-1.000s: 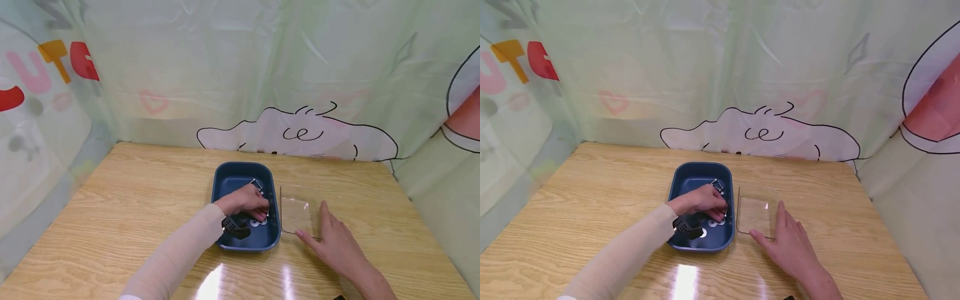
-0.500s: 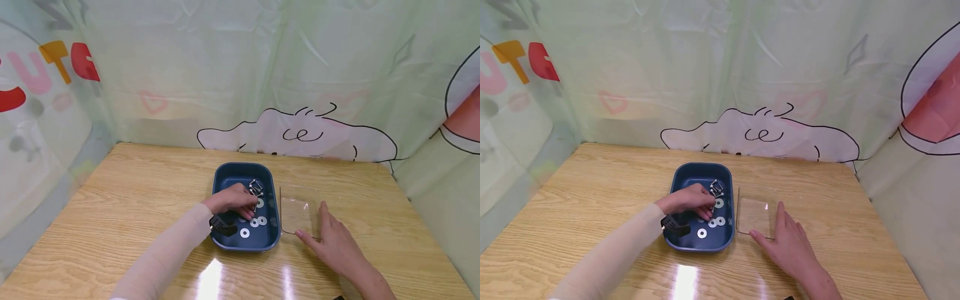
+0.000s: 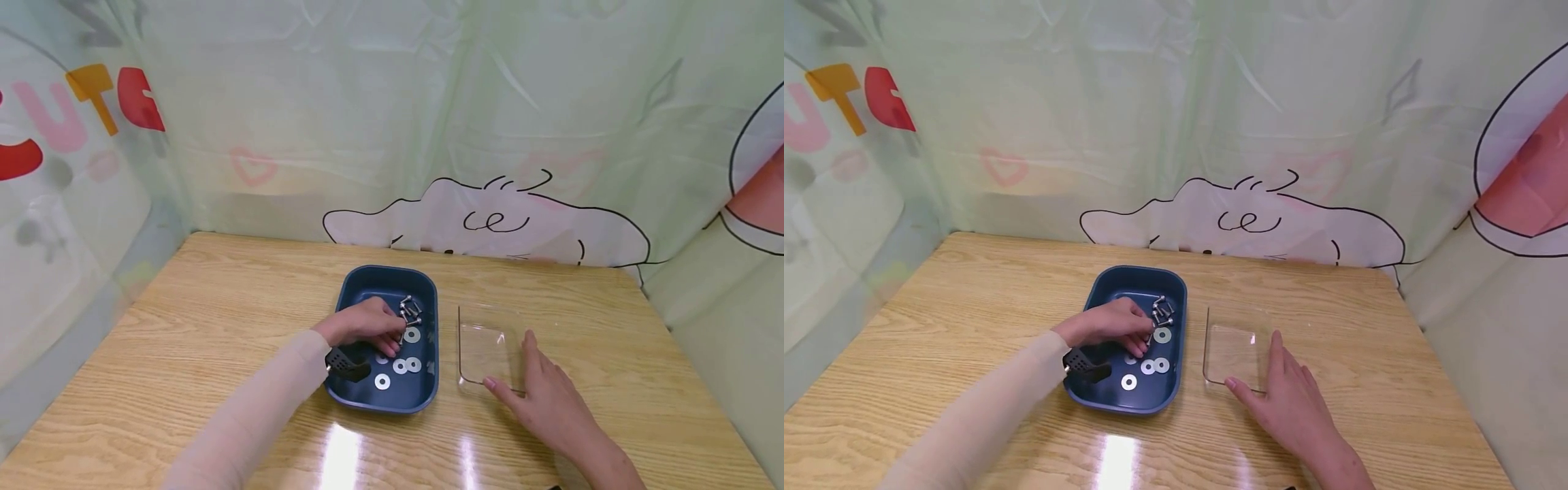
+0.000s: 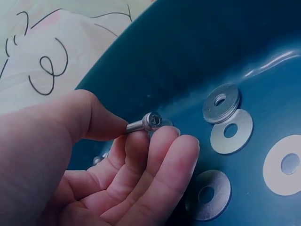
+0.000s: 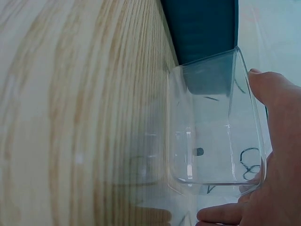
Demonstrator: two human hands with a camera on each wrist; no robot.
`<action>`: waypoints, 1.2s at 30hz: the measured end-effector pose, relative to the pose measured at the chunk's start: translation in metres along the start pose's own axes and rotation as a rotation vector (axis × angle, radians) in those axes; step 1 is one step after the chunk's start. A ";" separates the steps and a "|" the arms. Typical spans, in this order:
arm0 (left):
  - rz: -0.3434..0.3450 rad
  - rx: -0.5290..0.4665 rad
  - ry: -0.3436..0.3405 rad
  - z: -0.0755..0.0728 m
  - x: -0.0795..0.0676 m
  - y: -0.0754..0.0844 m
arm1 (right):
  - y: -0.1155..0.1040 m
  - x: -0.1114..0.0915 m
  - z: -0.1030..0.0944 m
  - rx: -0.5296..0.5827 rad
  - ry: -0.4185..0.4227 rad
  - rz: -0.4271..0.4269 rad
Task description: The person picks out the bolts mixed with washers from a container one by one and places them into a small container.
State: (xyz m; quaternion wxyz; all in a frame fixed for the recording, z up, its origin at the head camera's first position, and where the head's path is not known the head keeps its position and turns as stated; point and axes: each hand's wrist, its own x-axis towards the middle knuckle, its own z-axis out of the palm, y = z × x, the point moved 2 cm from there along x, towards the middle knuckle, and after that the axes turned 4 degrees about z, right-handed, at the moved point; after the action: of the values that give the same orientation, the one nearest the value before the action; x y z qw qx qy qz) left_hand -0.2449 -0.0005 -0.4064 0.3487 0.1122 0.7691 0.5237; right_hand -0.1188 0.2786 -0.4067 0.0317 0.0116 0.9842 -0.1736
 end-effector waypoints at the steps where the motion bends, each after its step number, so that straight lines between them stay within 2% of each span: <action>1: 0.001 0.002 0.000 -0.001 -0.001 0.000 | 0.001 0.000 0.000 0.000 0.002 -0.003; 8: 0.006 0.024 0.001 -0.012 -0.005 -0.005 | 0.000 -0.002 0.000 0.018 0.011 -0.016; 18: -0.013 0.007 0.032 -0.034 -0.013 -0.015 | 0.000 -0.002 -0.001 0.020 0.025 -0.034; 29: -0.027 0.007 0.057 -0.040 -0.019 -0.019 | 0.001 -0.004 -0.002 0.040 0.008 -0.024; 36: -0.019 -0.044 0.079 -0.045 -0.025 -0.023 | 0.001 -0.004 -0.003 0.044 0.004 -0.021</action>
State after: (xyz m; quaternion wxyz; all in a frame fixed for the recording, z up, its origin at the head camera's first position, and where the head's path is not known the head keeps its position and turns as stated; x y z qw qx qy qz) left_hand -0.2516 -0.0569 -0.4067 0.3254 0.0765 0.7717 0.5410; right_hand -0.1151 0.2805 -0.4045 0.0275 0.0024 0.9803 -0.1956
